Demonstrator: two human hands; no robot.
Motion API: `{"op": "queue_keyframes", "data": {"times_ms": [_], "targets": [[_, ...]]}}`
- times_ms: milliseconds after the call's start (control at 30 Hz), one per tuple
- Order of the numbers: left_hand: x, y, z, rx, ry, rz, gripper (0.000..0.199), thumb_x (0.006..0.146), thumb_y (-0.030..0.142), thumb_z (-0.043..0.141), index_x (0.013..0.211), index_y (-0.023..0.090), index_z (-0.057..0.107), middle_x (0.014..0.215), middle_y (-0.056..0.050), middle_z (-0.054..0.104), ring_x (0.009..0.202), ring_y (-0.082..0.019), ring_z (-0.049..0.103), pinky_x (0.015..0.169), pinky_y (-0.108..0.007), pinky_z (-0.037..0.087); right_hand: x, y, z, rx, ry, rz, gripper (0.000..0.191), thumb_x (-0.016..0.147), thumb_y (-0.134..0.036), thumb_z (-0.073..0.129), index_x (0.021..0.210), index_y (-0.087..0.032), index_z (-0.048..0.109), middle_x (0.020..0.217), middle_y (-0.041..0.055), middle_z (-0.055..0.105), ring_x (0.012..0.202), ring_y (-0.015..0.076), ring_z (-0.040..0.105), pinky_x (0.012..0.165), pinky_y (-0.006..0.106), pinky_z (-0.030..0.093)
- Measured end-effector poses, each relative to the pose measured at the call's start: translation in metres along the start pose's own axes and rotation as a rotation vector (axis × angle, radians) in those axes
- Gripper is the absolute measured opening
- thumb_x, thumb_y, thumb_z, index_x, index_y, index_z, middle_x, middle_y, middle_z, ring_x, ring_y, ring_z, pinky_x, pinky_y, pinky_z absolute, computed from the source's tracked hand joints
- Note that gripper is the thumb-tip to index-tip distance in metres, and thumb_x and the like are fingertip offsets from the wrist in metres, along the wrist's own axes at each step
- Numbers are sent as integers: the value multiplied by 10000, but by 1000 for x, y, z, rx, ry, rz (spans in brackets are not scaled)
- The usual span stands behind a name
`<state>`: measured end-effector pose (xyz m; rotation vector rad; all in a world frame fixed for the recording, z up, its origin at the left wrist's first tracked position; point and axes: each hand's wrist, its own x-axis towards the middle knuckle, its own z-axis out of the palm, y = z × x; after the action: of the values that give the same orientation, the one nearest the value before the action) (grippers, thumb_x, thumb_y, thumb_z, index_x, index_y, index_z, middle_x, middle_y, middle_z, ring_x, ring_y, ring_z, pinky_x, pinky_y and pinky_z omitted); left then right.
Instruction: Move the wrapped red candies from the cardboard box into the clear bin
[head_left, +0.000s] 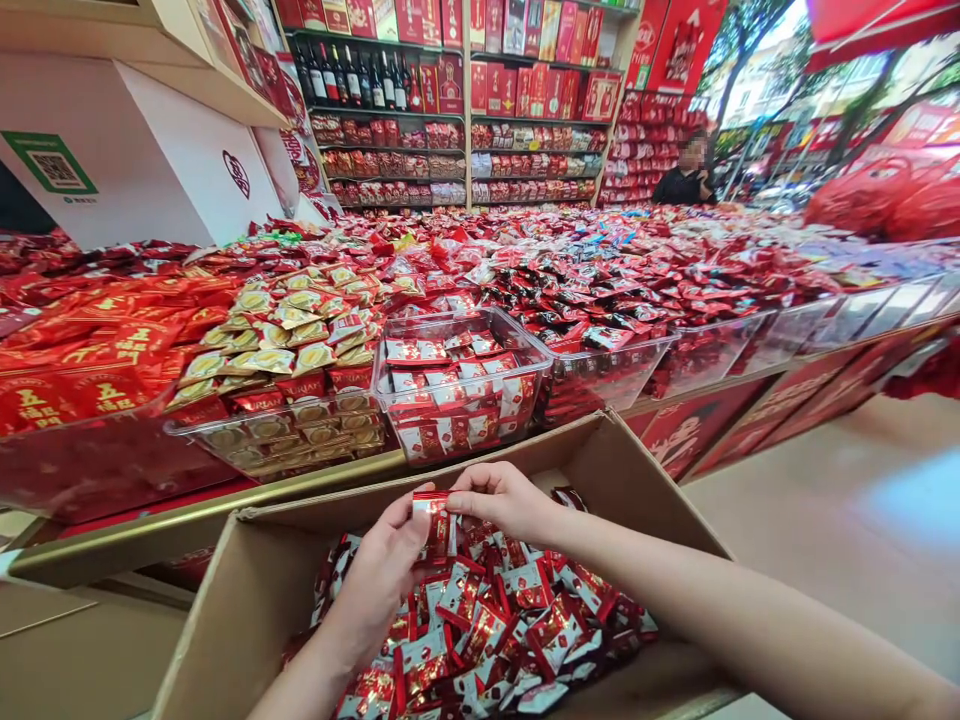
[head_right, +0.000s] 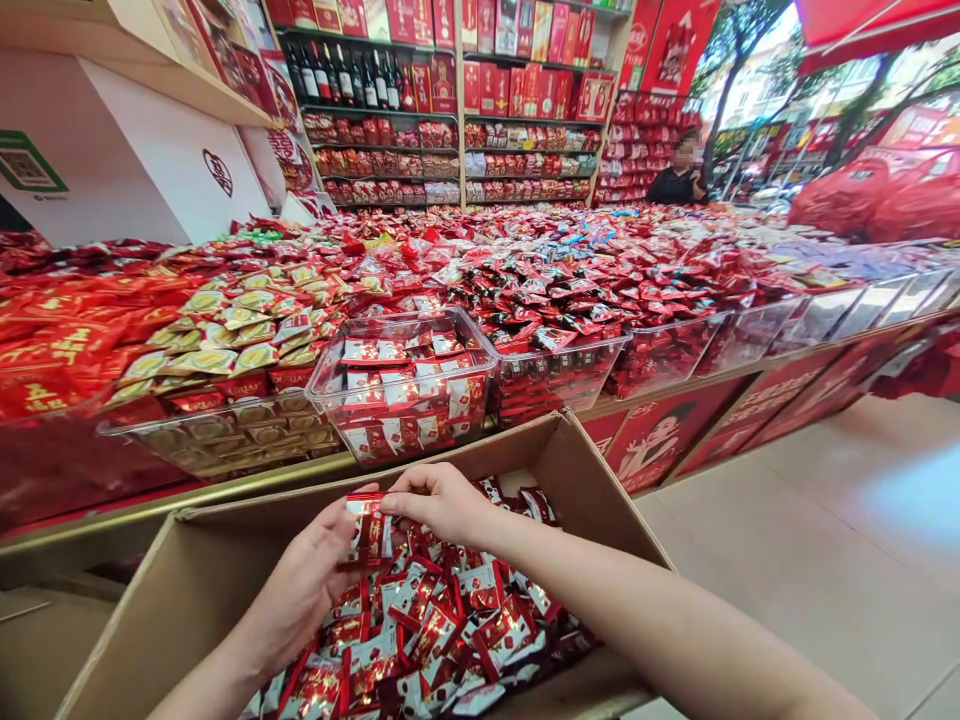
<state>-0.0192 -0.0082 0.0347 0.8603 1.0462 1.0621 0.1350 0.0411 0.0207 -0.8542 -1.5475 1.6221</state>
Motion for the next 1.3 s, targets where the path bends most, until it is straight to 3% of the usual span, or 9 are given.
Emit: {"op": "queue_keyframes", "data": {"times_ms": [100,233,333,433,600,800,900,1033,1300], "targets": [[-2,-4,0,205,-73,50,405,738,343,523,1122,223,483,1002,-50,639,827,-213,607,664,-315,498,-2,-3,2,45,35,1,272,643,-380,600,686,-113,574,553,-21,519,480,50,451,460,175,368],[-3,-11,-4,732,35,368,376,751,312,503,1121,249,509,1167,-26,546,1088,-218,454,947,-352,323,-6,-8,10,222,44,138,334,662,-433,566,788,-124,543,541,-37,489,420,43,439,418,183,384],[-6,-10,-4,711,17,425,453,727,280,541,1171,283,446,1293,-1,409,1185,-197,334,1006,-318,230,-8,-14,14,312,46,178,356,602,-330,650,853,-130,497,571,-38,514,444,54,476,444,199,420],[-7,-3,1,311,87,287,496,759,323,497,1224,323,327,1328,-5,350,1180,-191,341,946,-319,322,-9,-19,12,312,56,122,370,585,-256,666,881,-137,479,593,-50,507,455,48,471,451,201,428],[-6,6,8,10,367,132,310,751,408,477,1035,284,475,1054,-15,568,907,-159,546,667,-231,459,-12,-20,6,309,-19,32,319,624,-222,633,897,-144,489,656,-41,500,503,32,460,486,172,399],[-14,-3,14,191,335,52,262,725,477,469,681,219,472,522,84,428,437,-67,411,359,-139,317,-17,-15,27,280,155,103,266,693,-359,549,846,-168,443,601,-54,441,471,44,409,437,170,363],[-16,-7,18,373,344,148,292,746,469,437,611,211,424,493,88,357,421,-65,387,388,-143,356,-15,-9,36,60,290,123,343,765,-510,358,683,-177,381,517,-60,351,418,56,338,394,186,302],[-16,-7,23,460,384,179,301,766,479,380,606,224,399,465,90,364,369,-78,405,358,-164,362,-11,-4,37,-282,443,-100,396,800,-475,311,549,-169,299,532,-44,283,503,67,271,472,199,261],[-17,-7,25,390,386,223,288,757,451,416,580,224,395,453,89,341,350,-81,379,326,-171,337,-8,-9,34,-370,454,-135,374,821,-425,287,545,-172,278,532,-40,274,511,74,246,478,209,234]]}}
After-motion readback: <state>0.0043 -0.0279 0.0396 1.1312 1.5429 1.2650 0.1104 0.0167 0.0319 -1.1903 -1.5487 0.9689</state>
